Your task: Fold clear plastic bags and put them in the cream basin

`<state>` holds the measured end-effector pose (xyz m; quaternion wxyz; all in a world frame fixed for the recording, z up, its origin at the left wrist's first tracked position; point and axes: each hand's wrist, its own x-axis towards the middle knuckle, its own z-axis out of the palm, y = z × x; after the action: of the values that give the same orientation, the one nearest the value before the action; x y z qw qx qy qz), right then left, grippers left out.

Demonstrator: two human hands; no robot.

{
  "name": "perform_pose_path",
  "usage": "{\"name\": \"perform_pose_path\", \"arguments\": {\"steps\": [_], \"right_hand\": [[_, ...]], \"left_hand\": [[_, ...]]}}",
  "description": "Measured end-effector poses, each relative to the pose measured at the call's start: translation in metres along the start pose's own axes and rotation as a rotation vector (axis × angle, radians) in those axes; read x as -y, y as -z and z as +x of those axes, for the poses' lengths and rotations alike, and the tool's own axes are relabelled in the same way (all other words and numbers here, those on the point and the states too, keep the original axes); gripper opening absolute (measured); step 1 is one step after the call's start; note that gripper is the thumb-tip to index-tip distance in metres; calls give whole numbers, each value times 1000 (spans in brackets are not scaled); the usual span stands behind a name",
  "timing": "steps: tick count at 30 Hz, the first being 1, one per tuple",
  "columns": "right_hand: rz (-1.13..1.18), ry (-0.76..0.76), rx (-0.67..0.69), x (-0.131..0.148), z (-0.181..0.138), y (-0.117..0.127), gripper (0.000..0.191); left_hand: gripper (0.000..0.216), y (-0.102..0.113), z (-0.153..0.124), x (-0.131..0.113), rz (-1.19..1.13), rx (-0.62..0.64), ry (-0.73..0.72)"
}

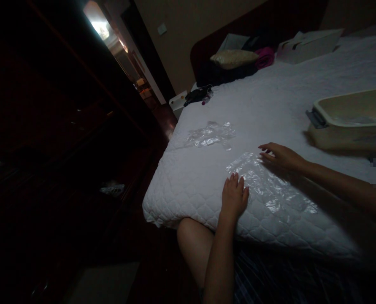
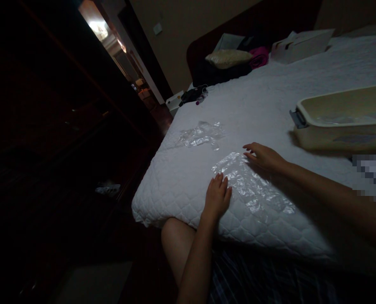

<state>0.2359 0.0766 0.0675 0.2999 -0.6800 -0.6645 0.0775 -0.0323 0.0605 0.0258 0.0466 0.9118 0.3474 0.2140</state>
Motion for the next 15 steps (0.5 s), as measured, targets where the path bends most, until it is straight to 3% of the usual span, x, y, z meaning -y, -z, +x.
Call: {"name": "perform_pose_path", "arguments": {"steps": [4, 8, 15], "right_hand": [[-36, 152, 96, 12, -38, 14, 39], [-115, 192, 131, 15, -77, 14, 36], [-168, 268, 81, 4, -102, 9, 33]], "left_hand": [[40, 4, 1, -2, -33, 33, 24], [41, 6, 1, -3, -22, 56, 29], [41, 3, -1, 0, 5, 60, 17]]}}
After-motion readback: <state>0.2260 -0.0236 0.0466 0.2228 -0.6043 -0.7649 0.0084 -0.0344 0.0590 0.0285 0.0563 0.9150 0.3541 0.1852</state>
